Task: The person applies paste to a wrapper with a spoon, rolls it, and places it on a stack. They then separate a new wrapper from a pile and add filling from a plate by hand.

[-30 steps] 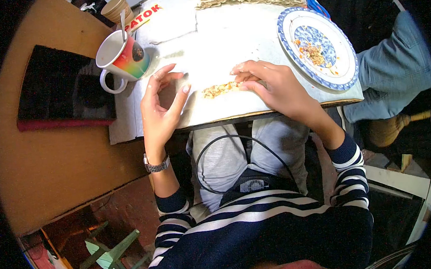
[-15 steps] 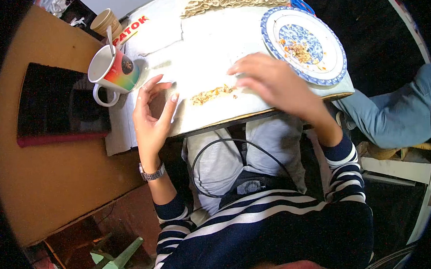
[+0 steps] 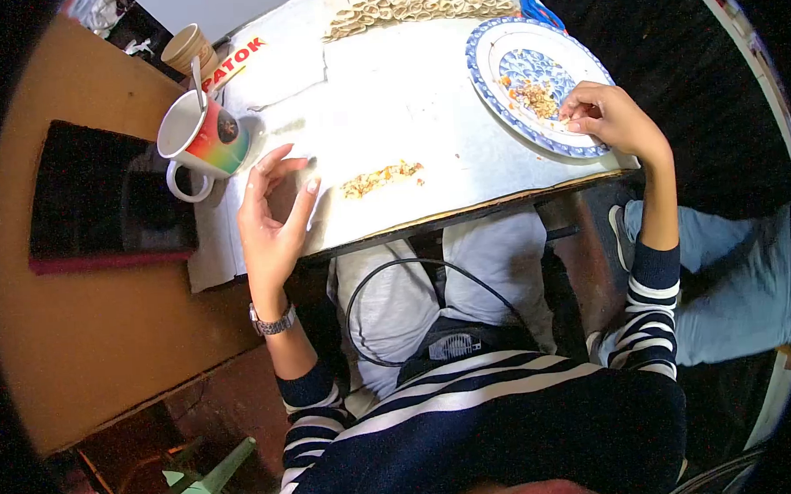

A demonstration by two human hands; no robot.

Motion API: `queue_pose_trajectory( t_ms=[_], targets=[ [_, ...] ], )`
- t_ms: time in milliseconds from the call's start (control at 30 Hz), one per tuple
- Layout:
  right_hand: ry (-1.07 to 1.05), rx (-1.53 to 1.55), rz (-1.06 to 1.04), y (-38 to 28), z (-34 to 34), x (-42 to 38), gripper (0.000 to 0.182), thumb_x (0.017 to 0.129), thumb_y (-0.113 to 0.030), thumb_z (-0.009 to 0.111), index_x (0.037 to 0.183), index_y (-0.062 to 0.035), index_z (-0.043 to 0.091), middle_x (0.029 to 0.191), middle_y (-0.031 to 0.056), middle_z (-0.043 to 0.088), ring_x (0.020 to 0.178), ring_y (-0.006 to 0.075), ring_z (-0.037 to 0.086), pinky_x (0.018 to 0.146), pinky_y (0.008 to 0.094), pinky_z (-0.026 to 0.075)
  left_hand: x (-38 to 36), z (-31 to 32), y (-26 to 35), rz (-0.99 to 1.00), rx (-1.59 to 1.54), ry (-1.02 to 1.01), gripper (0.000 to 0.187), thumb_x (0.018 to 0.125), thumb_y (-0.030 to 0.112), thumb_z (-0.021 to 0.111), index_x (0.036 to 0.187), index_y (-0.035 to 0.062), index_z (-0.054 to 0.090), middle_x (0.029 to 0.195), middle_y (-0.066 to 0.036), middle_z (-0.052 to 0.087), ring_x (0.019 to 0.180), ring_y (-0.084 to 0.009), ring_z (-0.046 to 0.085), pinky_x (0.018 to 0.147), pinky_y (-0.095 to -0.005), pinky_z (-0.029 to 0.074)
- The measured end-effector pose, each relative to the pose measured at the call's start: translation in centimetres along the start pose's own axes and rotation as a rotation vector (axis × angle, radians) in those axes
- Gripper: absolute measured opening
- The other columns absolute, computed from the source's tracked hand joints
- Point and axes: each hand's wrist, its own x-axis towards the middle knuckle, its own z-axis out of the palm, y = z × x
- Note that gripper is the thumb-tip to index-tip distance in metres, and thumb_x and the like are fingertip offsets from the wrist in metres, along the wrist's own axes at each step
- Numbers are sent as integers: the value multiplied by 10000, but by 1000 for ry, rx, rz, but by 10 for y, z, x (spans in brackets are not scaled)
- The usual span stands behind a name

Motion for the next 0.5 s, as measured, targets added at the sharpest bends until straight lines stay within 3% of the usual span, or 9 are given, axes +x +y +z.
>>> queue_pose_trajectory(
  t_ms=[67, 200, 300, 333, 433, 500],
  targets=[
    [67, -81, 19, -11, 5, 1, 158, 788, -22, 712, 937, 28, 690, 832, 115, 671, 763, 172, 629, 735, 300, 507, 0, -1, 0, 3, 3, 0, 453, 852, 73, 716, 1278, 16, 572, 1090, -91, 686, 1060, -176, 609, 1006, -335, 432],
    [124, -169, -10, -11, 13, -2, 173, 826, -61, 694, 976, 23, 676, 876, 135, 678, 784, 221, 639, 756, 333, 512, 0, -2, 2, -4, 9, -32, 451, 872, 23, 682, 1302, 5, 545, 1132, -99, 658, 1102, -175, 593, 1022, -327, 424],
    [184, -72, 18, -17, 15, -7, 177, 852, -54, 670, 1010, 23, 652, 844, 133, 660, 780, 198, 632, 749, 318, 512, 0, -2, 2, -11, 1, -49, 444, 886, 5, 665, 1310, -3, 534, 1140, -97, 641, 1114, -170, 586, 1032, -320, 419],
    [188, -70, 57, -19, 11, -9, 174, 881, -53, 650, 1035, 25, 629, 868, 107, 660, 785, 157, 618, 739, 288, 514, 0, -2, 3, -12, 1, -47, 443, 887, 6, 665, 1310, -3, 534, 1139, -96, 640, 1112, -170, 587, 1032, -320, 419],
    [373, 161, 18, -20, 12, -13, 186, 896, -62, 651, 1058, 23, 620, 926, 76, 658, 797, 120, 599, 738, 258, 513, 0, -3, 1, -13, 0, -44, 439, 886, 7, 667, 1306, -3, 537, 1137, -94, 639, 1103, -168, 590, 1031, -320, 419],
    [362, 239, -124, -41, 17, -14, 228, 900, -63, 663, 1105, 11, 594, 987, 68, 663, 863, 124, 632, 770, 260, 532, 0, -2, 1, -9, -12, -44, 436, 887, 7, 667, 1303, -2, 539, 1136, -93, 641, 1102, -166, 590, 1031, -320, 420]
  ],
)
